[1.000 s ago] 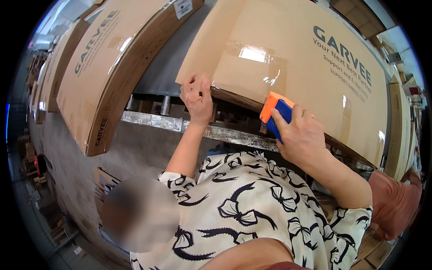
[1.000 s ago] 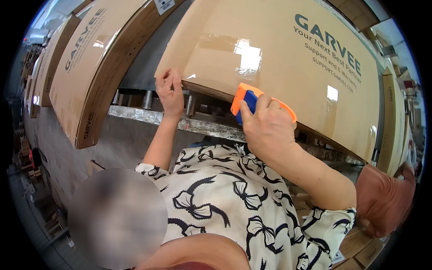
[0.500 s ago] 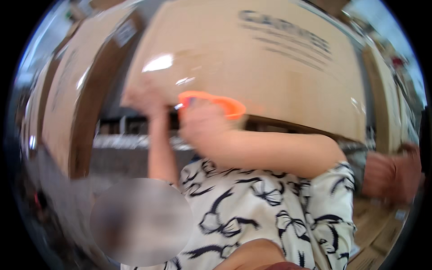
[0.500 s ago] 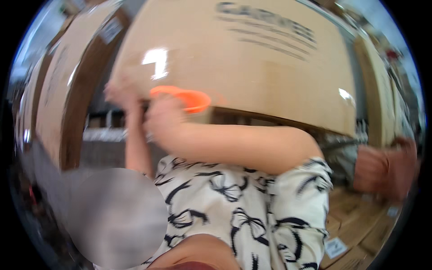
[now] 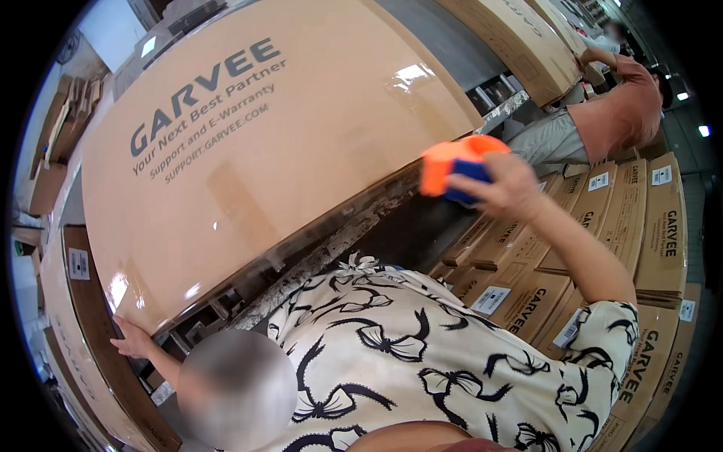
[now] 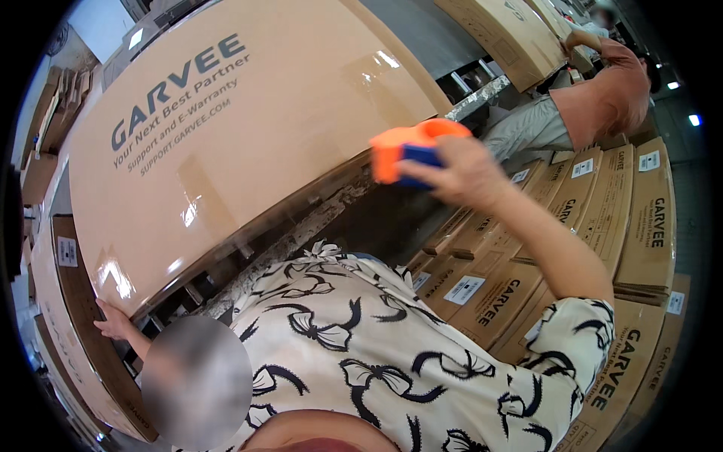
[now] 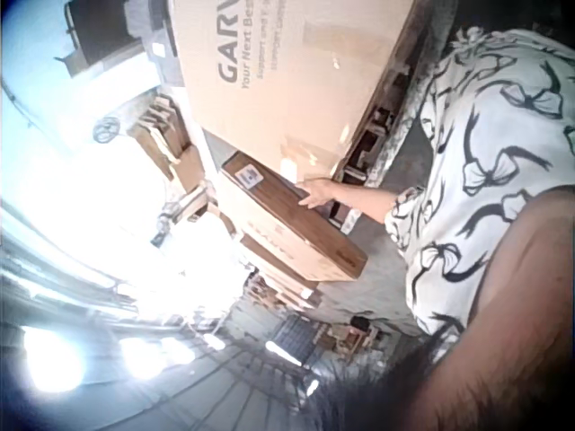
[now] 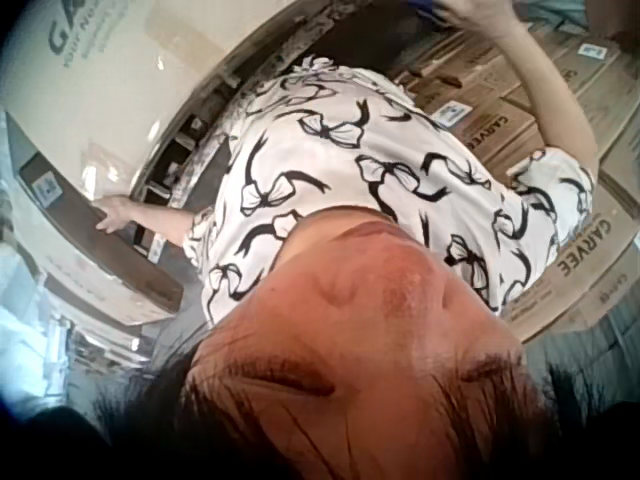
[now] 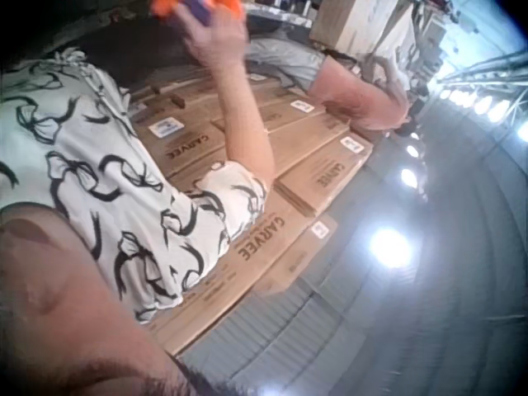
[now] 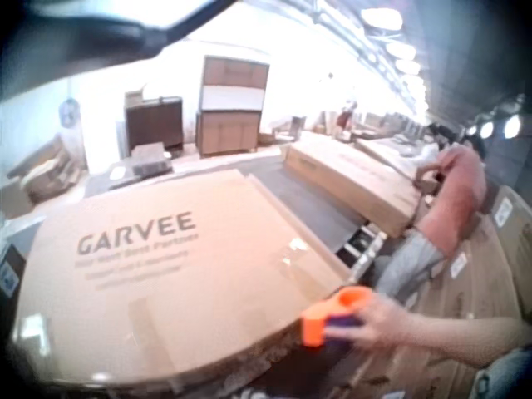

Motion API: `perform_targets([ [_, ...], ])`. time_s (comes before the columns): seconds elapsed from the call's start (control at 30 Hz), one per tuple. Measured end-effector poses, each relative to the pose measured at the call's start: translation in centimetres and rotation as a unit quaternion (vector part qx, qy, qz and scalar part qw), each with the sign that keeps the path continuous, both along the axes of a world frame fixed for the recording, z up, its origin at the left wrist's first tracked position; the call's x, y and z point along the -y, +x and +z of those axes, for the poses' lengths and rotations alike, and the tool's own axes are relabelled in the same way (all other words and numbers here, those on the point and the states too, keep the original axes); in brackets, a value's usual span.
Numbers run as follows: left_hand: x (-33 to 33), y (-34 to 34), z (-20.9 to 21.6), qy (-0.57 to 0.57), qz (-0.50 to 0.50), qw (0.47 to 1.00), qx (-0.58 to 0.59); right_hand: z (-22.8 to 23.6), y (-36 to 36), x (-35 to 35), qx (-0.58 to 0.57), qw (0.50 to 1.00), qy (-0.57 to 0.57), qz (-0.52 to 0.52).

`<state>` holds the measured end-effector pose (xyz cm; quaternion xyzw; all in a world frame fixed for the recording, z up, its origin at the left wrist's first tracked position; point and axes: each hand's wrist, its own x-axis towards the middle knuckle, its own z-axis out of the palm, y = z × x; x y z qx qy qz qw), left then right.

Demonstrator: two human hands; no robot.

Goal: The person seals large cardboard boxes on a conveyor belt using a handheld tape dispenser, pressing down the tape by hand and moving the boxes along the line.

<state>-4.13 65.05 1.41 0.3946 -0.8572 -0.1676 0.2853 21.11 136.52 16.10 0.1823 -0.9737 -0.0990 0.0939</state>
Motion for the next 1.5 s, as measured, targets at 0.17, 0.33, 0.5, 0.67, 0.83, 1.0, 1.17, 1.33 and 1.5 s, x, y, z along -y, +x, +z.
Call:
perform_targets([
  [0.17,0.1,-0.8,-0.5,0.01,-0.011,1.0,0.02,-0.2,5.3,-12.8,0.029,0.989,0.074,-0.122],
  [0.33,0.6,-0.9,-0.7,0.007,-0.008,1.0,0.027,-2.3,3.6,-14.1,0.043,0.982,0.09,-0.157],
  [0.5,-2.1,0.2,0.5,-0.021,0.0,1.0,-0.003,-3.8,1.4,-12.7,0.03,0.982,0.091,-0.162],
  [0.67,-12.3,3.9,-3.5,-0.602,-0.233,0.764,0.023,-4.3,0.3,-10.7,0.025,0.973,0.123,-0.196],
  [0.83,-36.3,8.8,2.9,-0.293,-0.764,0.573,0.046,-3.6,-0.8,-6.7,0.108,0.934,0.102,-0.325],
  [1.0,-49.1,7.8,3.0,-0.362,-0.815,0.451,-0.01,-2.5,-4.2,-4.8,0.154,0.888,0.133,-0.412],
  [1.17,-61.8,10.2,0.9,-0.413,-0.806,0.424,0.002,-6.5,-5.9,-8.4,0.222,0.844,0.178,-0.455],
  [1.33,-67.2,10.3,0.7,-0.418,-0.81,0.409,-0.047,-9.0,-3.8,-9.6,0.103,0.862,0.047,-0.495],
  [1.5,-71.3,10.4,0.9,-0.384,-0.841,0.365,-0.108,-9.1,-0.4,-7.6,-0.074,0.77,-0.229,-0.591],
])
